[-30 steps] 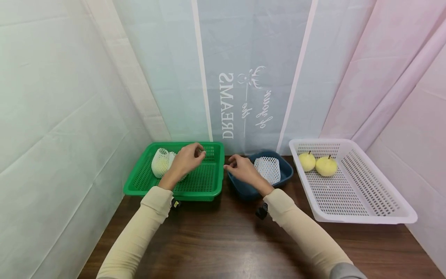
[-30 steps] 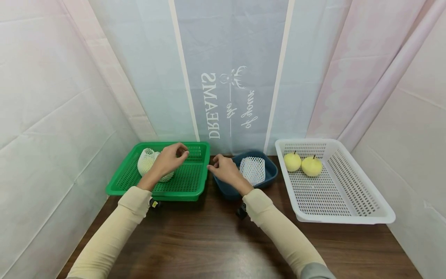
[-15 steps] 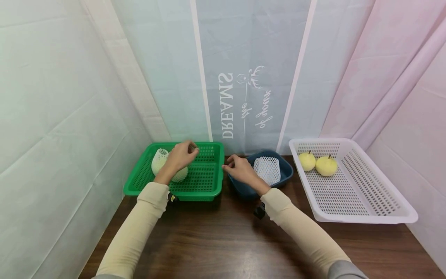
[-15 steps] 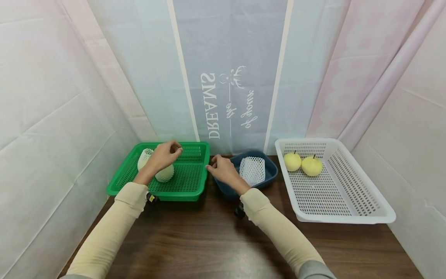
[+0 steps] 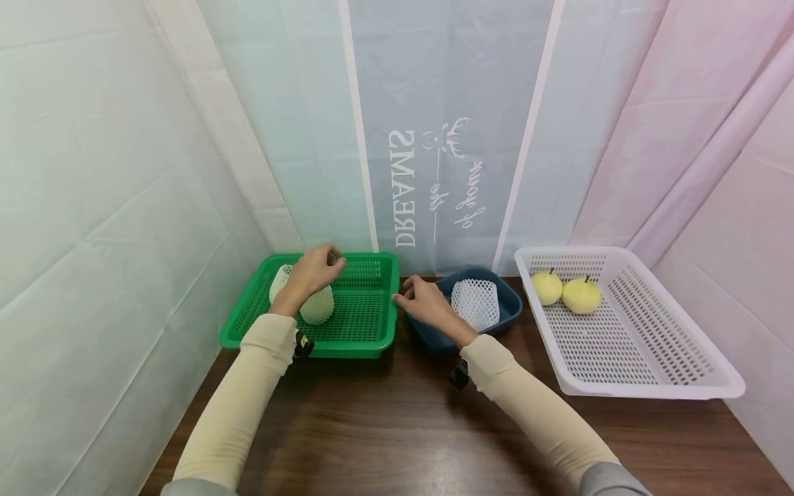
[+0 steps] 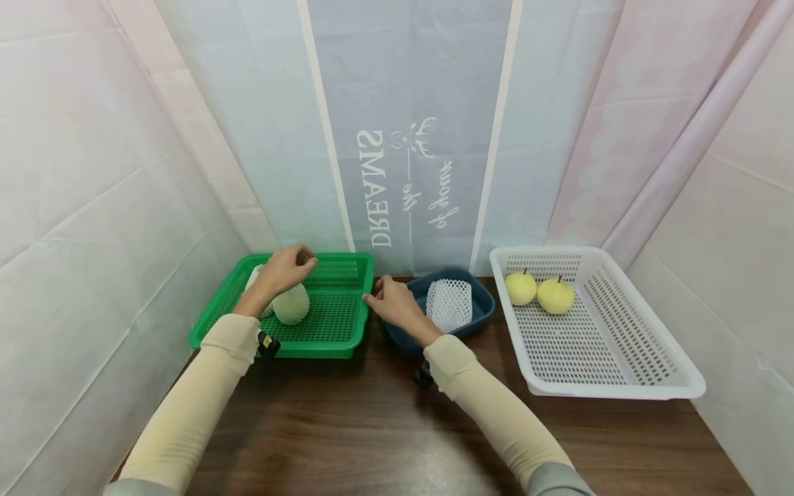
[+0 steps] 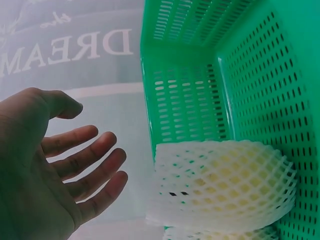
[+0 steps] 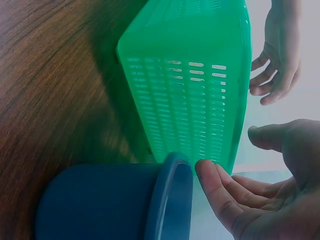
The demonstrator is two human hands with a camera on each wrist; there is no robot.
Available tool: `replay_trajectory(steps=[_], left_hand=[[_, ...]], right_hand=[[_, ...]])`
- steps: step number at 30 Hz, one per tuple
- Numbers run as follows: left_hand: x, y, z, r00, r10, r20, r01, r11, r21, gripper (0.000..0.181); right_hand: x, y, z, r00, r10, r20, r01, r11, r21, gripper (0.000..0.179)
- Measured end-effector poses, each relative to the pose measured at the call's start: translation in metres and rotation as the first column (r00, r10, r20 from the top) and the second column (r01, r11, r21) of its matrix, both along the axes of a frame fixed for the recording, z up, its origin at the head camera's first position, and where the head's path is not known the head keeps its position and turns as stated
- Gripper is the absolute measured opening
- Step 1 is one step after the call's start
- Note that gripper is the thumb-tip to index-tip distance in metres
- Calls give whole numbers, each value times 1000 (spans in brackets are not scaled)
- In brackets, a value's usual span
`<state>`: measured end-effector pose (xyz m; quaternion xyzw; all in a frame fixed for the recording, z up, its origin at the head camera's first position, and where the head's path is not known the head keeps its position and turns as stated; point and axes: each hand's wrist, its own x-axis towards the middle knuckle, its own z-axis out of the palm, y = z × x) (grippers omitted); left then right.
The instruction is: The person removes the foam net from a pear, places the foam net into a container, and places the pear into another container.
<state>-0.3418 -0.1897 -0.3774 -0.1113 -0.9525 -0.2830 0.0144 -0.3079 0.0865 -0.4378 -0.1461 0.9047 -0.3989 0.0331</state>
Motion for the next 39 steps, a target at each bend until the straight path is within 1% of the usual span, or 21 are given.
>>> replay_trajectory(steps=[5, 9, 15, 21, 28, 36, 39], left_hand=[[-4, -4, 1, 1000, 9, 11, -9, 1000, -22, 41], [-8, -6, 0, 1000, 3, 30, -1, 998, -58, 43], [-14, -10, -2, 997, -21, 78, 28, 995, -96, 47], [-18, -14, -6, 991, -17, 135, 37, 988, -147, 49], [-20, -16, -10, 982, 6, 190, 35, 976, -213, 51], [-22, -19, -13, 964, 19, 265, 49, 967, -250, 54], [-22, -20, -13, 954, 24, 298, 58, 963, -264, 58]], right_hand=[[0, -1, -1, 1000, 1, -1, -1, 1000, -2, 52], [0, -1, -1, 1000, -1, -2, 1, 1000, -1, 50], [0, -4, -1, 1000, -6, 2, 6, 1000, -10, 48], [-1, -8, -3, 1000, -16, 17, 16, 1000, -18, 49], [1, -12, -2, 999, -12, 47, 15, 999, -48, 53], [0, -12, -2, 998, -9, 55, 12, 998, -56, 54], [0, -12, -2, 998, -1, 60, 5, 998, -69, 55]])
